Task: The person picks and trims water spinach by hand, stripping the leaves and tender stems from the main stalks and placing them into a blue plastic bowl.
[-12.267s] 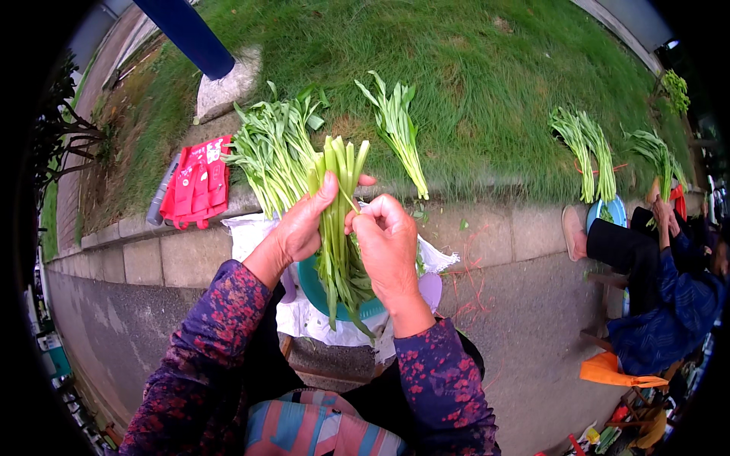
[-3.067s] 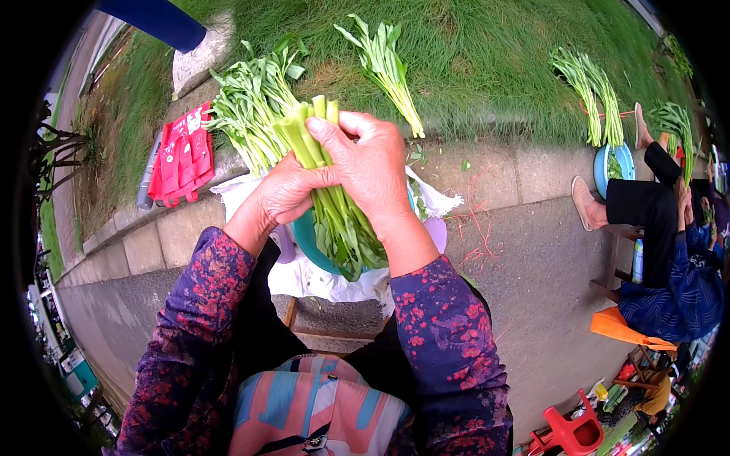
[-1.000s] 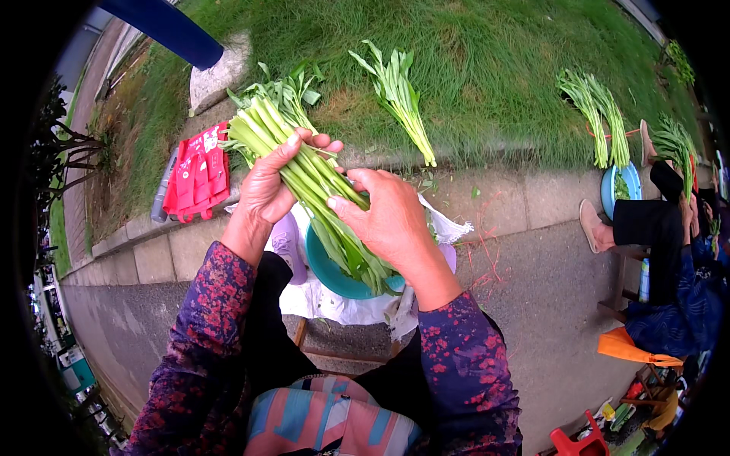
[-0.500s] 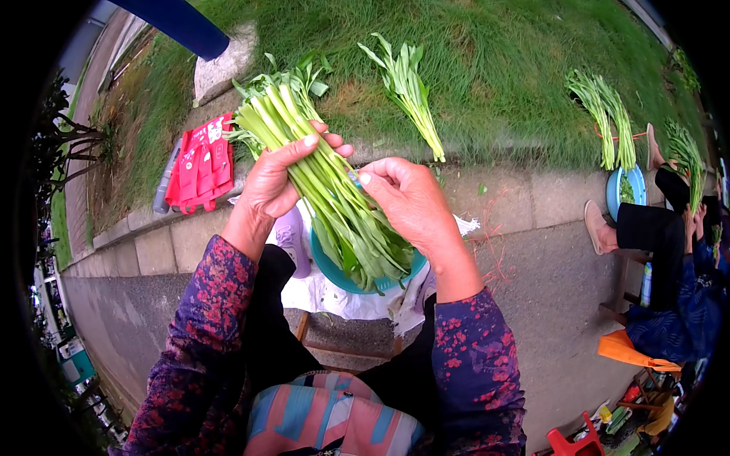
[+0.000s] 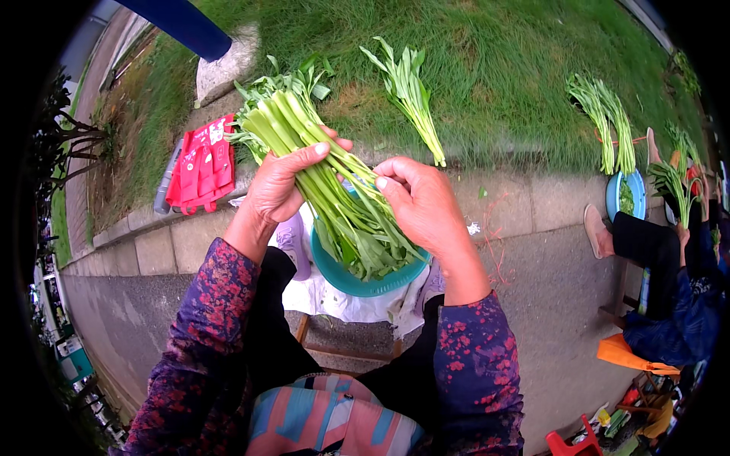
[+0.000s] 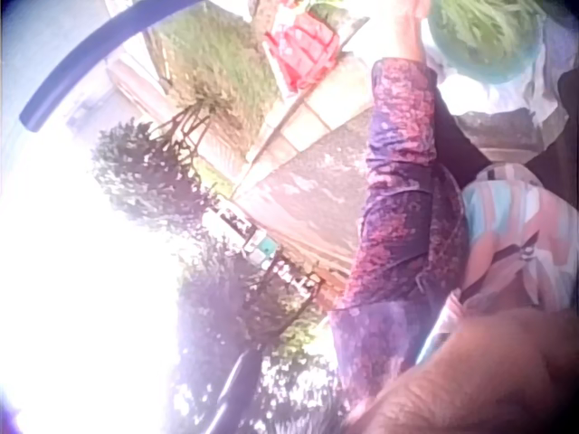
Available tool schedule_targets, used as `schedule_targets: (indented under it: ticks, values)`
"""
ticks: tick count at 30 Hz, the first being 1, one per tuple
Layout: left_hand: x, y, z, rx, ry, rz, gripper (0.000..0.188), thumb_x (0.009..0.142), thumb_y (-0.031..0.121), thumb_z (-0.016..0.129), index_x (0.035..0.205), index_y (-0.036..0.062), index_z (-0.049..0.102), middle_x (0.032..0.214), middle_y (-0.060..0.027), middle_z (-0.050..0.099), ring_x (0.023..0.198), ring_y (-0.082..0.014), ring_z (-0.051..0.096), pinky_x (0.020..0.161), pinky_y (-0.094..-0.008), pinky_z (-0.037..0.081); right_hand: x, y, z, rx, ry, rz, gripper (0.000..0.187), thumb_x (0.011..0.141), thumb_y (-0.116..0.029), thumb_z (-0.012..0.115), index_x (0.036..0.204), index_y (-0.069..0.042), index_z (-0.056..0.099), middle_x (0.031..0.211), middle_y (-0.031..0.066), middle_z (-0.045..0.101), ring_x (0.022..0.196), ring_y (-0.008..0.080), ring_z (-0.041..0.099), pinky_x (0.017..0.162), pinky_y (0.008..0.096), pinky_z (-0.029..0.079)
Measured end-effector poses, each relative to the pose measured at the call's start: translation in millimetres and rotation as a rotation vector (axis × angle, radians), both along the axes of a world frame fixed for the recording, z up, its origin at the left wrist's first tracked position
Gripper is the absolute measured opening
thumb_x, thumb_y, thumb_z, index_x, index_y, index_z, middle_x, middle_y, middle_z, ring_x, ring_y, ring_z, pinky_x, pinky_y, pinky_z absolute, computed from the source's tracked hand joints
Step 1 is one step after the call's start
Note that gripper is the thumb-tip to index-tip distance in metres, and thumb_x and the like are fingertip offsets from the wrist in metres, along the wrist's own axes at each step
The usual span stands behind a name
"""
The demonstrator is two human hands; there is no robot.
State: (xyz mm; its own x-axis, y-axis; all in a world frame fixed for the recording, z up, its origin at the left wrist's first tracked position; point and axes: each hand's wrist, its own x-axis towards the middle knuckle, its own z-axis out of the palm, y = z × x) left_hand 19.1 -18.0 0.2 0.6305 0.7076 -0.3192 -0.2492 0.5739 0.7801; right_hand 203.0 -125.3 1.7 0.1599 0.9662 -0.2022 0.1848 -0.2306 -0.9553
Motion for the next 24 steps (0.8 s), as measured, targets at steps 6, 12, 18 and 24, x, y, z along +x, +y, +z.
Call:
schedule_targets:
  ticks: [6,12,18,24]
  values:
    - [1.7,-3.5,8.6,0.028,-0.032,-0.039,0.038,0.083,0.008,0.062,0.118,-0.0005,0.051,0.104,-0.0154,0.063,0.089,-0.0215,0.063,0.080,-0.0336,0.053,8.5,0.4,1.0,0.024,-0.060,0.053,0.016,0.086,-0.011,0.058,0.094,0.001,0.065,0.070,0.0061,0.063,0.066,0.0126,0.058,0.065,0.0292,0.047]
    - [-0.2,-1.7,9.6,0.023,-0.083,-0.066,0.037,0.083,0.011,0.065,0.116,0.0003,0.052,0.103,-0.0143,0.061,0.084,-0.0210,0.062,0.077,-0.0334,0.053,9.0,3.1,-2.2,-0.015,0.055,0.001,0.017,0.087,-0.014,0.061,0.094,0.000,0.067,0.074,0.0019,0.064,0.066,0.0107,0.058,0.063,0.0256,0.047]
    - [5.7,5.3,12.5,-0.017,-0.162,0.132,0.032,0.083,0.011,0.067,0.111,0.0037,0.053,0.106,-0.0141,0.060,0.082,-0.0212,0.063,0.076,-0.0357,0.054,4.1,14.0,-16.1,0.255,-0.202,-0.250,0.019,0.090,-0.016,0.058,0.097,0.000,0.065,0.083,0.0113,0.066,0.076,0.0212,0.063,0.070,0.0314,0.048]
    - [-11.3,8.4,16.7,0.083,-0.010,0.218,0.030,0.084,0.010,0.066,0.110,0.0043,0.053,0.104,-0.0126,0.063,0.080,-0.0185,0.062,0.074,-0.0327,0.053,23.4,-5.9,-28.2,0.109,-0.599,-0.080,0.028,0.088,-0.012,0.049,0.112,-0.001,0.058,0.093,0.0216,0.063,0.090,0.0408,0.059,0.082,0.0465,0.046]
